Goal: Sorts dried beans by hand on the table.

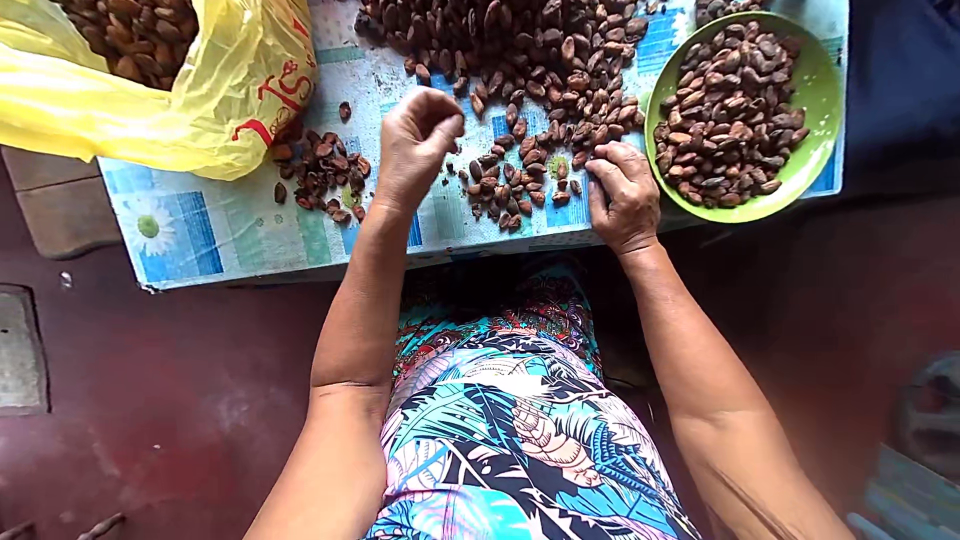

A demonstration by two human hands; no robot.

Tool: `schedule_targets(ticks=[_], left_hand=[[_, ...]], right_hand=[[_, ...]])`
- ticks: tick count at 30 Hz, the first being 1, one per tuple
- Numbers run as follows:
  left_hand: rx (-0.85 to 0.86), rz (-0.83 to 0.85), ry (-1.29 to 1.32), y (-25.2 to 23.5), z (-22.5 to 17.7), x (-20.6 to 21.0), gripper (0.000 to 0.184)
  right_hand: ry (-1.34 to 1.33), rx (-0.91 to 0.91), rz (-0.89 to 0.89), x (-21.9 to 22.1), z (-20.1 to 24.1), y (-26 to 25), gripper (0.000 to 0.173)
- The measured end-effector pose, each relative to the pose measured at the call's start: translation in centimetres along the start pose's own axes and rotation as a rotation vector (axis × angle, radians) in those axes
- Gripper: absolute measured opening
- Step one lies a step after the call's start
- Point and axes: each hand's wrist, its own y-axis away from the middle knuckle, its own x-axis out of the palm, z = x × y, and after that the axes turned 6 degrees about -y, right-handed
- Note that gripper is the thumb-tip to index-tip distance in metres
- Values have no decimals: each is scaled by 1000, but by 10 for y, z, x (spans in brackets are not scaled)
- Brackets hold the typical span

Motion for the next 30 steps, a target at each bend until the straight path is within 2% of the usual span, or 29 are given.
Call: schedule_targets(ticks=[3, 6, 13, 16, 19, 21, 24, 30], left_hand=[[-97, -69, -188, 16, 14, -38, 28], [-206, -123, -297, 32, 29, -63, 27], [-244, -163, -791, 40, 26, -81, 32], [-143, -62, -766, 40, 10, -64, 31], [130, 135, -569, 53, -1, -21, 20], [238, 206, -517, 63, -2, 10, 17], [249, 179, -621, 71, 1, 36, 19], [245, 131, -670, 67, 2, 44, 22]], right_hand=[[2, 3, 5, -1, 0, 0, 29], [6, 4, 14, -3, 1, 0, 28], [20, -1, 14, -3, 2, -1, 28], [18, 4, 7, -3, 2, -1, 28], [13, 8, 14, -3, 2, 0, 28], [11, 7, 12, -2, 2, 0, 28], [17, 5, 5, -2, 1, 0, 28], [19, 1, -4, 0, 1, 0, 27]])
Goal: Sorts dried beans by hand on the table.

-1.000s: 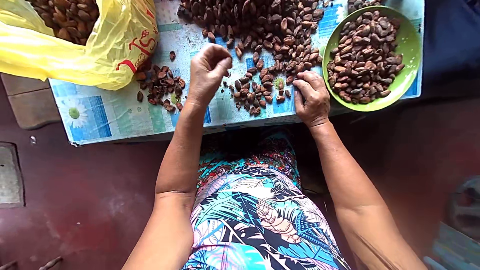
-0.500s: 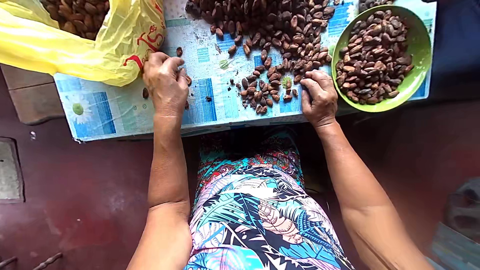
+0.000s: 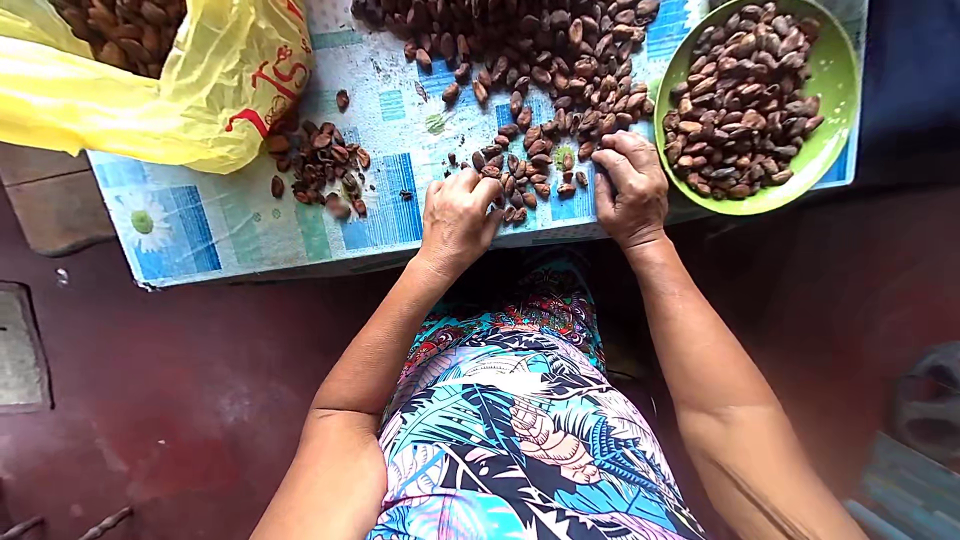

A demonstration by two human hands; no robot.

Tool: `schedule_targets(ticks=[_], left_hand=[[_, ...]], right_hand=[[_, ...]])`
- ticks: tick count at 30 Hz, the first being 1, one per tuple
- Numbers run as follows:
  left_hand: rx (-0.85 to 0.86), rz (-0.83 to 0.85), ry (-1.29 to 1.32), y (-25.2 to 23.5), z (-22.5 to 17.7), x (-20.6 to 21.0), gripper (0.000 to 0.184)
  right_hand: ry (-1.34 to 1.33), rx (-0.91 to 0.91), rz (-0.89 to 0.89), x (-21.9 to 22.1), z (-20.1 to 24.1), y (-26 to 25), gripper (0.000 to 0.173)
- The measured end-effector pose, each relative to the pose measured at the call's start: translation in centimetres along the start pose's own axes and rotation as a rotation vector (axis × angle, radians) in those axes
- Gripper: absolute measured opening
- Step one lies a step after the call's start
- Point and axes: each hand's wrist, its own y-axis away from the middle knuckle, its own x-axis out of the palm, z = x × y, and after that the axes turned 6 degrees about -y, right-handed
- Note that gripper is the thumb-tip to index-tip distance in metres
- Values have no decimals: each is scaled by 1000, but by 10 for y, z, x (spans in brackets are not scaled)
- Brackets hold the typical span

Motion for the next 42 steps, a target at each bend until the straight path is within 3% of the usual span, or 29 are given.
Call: schedule_targets(ticks=[7, 13, 21, 31, 38, 42], left_hand=[[60, -5, 1, 6, -9, 2, 20], [101, -140, -132, 10, -10, 18, 16], [28, -172, -10, 17, -8, 14, 19], [13, -149, -110, 19, -25, 22, 14], [-56, -249, -226, 15, -24, 21, 22], [97, -177, -117, 11, -27, 17, 18]], right_hand=[[-7, 10, 9, -1, 0, 0, 28], [-4, 10, 10, -1, 1, 0, 28], [-5, 6, 7, -1, 1, 0, 28], [-1, 10, 9, -1, 1, -1, 29], [-4, 8, 10, -1, 1, -1, 28], [-5, 5, 5, -1, 0, 0, 28]])
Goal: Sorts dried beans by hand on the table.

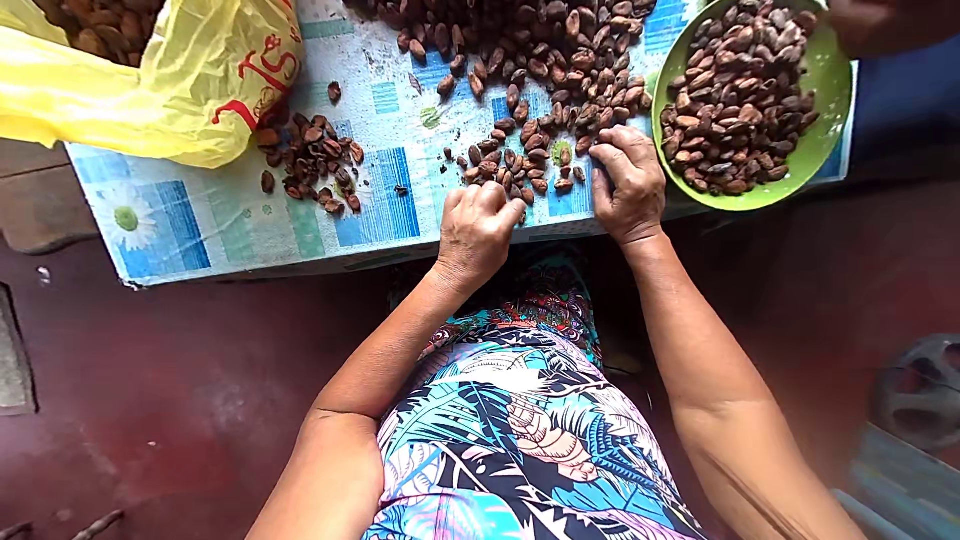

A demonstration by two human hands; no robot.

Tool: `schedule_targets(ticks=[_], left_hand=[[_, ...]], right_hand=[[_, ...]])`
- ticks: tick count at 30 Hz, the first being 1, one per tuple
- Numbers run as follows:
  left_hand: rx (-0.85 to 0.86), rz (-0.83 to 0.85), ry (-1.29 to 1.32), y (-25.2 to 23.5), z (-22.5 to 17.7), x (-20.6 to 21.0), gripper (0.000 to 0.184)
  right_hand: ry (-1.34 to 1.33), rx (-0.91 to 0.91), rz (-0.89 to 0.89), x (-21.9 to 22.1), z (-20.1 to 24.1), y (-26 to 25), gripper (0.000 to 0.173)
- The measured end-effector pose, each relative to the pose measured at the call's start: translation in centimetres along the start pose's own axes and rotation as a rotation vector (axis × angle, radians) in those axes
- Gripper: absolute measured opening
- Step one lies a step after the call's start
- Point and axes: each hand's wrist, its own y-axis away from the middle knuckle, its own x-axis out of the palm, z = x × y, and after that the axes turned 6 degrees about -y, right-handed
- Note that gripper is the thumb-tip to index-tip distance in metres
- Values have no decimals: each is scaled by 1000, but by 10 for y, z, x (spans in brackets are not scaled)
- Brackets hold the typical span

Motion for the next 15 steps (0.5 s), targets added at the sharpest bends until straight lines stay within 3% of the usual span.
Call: schedule_targets(ticks=[5, 10, 15], left_hand=[[35, 50, -25, -4, -1, 6, 18], [27, -33, 15, -9, -2, 13, 16], [-189, 10, 253, -17, 15, -12, 22]], right_hand=[[6, 5, -4, 0, 1, 0, 28], [-8, -5, -10, 1, 1, -1, 27], [-6, -5, -7, 1, -1, 0, 28]])
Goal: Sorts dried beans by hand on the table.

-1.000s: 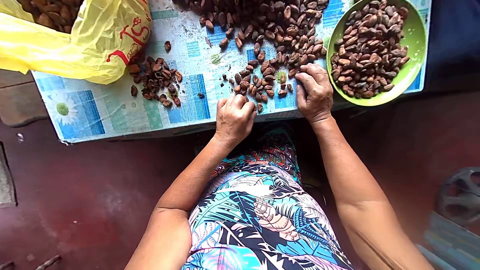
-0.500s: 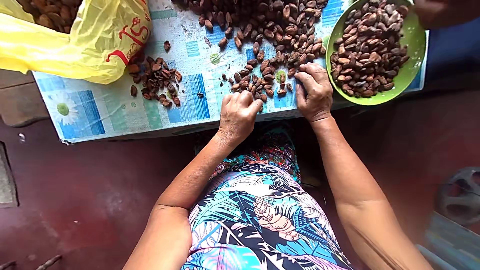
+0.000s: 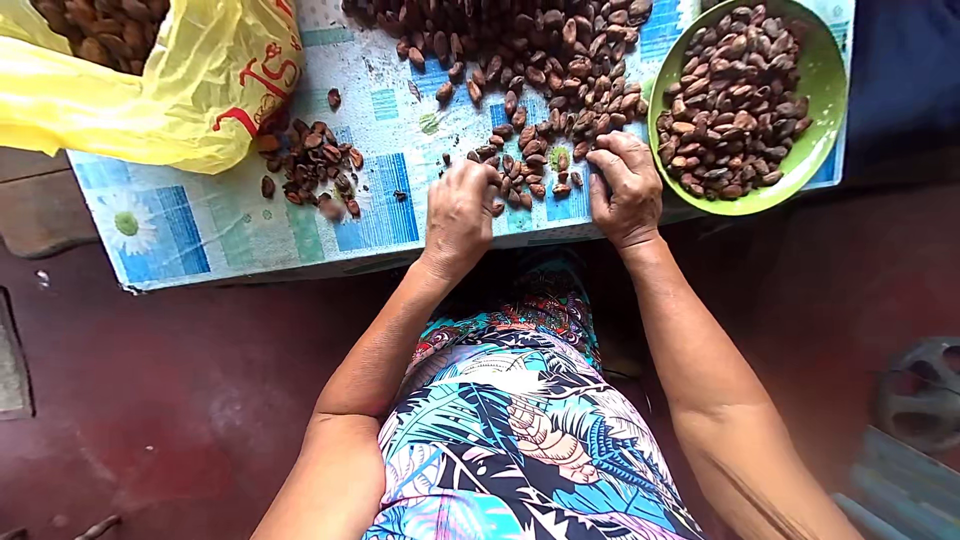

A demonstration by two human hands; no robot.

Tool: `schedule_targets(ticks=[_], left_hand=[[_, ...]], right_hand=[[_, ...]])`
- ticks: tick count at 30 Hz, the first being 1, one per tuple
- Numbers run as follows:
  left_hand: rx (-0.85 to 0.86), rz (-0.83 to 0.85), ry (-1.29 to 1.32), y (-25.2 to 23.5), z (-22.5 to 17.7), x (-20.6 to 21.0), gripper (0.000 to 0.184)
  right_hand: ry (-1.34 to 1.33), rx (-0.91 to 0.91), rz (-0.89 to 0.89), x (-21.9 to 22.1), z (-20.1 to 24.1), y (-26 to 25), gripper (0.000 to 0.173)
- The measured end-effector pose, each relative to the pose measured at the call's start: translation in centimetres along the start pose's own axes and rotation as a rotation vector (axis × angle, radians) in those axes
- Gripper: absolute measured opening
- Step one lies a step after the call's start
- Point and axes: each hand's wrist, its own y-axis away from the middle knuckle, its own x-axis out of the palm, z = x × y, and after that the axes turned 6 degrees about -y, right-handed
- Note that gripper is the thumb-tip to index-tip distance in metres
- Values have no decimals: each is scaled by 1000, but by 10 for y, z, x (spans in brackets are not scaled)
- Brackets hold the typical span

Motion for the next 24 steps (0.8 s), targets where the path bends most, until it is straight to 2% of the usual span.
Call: schedule_targets(ticks=[4, 9, 13, 15, 17, 20, 24], left_hand=[[-217, -6, 159, -3, 24, -24, 31], [-400, -25, -34, 0, 58, -60, 37], [-447, -69, -2, 5, 68, -71, 36], [-468, -81, 149, 7, 65, -69, 32], [-513, -130, 412, 7, 61, -65, 22], [-646, -187, 745, 3, 53, -61, 14], [-782, -204, 892, -2, 50, -64, 16]], right_hand=[[-2, 2, 0, 0, 0, 0, 28], [4, -1, 4, 0, 0, 0, 28], [-2, -7, 10, -1, 0, -1, 29], [-2, -9, 8, -1, 0, 0, 29], [0, -6, 8, -1, 0, 0, 29], [4, -8, 18, -1, -1, 0, 29], [0, -3, 26, -2, 0, 0, 30]])
